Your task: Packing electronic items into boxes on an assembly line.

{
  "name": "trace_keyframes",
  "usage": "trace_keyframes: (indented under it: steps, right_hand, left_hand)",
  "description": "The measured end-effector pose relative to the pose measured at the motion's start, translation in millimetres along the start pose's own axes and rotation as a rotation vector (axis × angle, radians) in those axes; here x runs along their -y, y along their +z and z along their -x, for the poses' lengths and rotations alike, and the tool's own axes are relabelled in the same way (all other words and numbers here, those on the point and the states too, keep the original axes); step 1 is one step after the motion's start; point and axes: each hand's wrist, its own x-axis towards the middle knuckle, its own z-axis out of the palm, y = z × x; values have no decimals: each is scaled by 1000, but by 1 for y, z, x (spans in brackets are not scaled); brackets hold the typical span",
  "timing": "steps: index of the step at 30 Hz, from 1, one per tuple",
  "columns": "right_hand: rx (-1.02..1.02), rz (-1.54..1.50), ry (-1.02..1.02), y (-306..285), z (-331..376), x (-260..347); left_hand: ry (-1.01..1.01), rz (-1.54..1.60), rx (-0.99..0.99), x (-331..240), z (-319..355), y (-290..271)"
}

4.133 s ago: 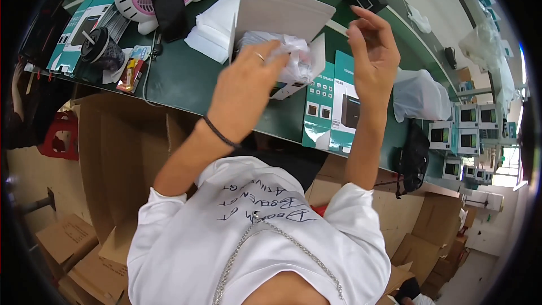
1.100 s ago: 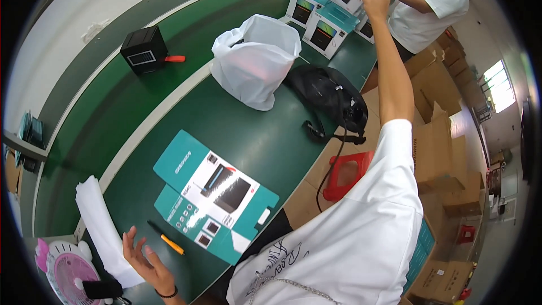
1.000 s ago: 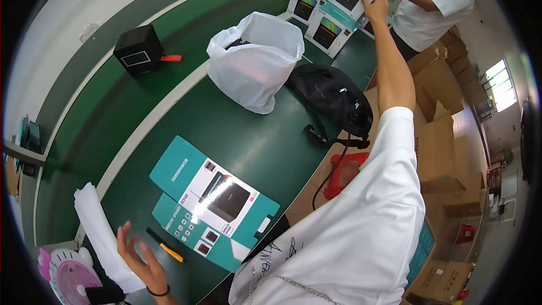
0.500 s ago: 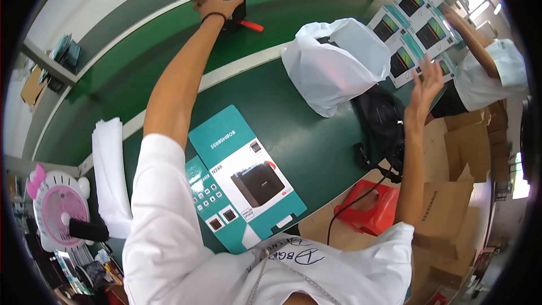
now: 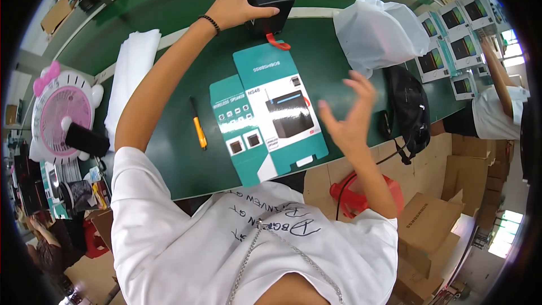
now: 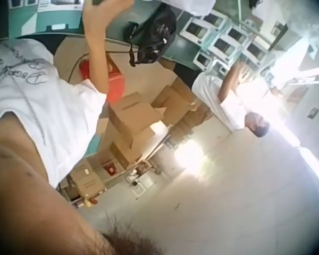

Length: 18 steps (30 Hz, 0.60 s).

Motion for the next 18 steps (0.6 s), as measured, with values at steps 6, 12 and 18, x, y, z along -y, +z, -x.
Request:
trace_keyframes:
  steps: [6,12,18]
  right_hand:
    - [475,-21,365,45,5,22]
    - [702,-235,597,8,19,21]
    - [3,-749,743,-26,65,101]
  left_hand:
    - [431,364,-248,18,50,-19]
    - [-253,319,-164,-133,236,-63]
    - [-615,1099,-544,-179,373,-27]
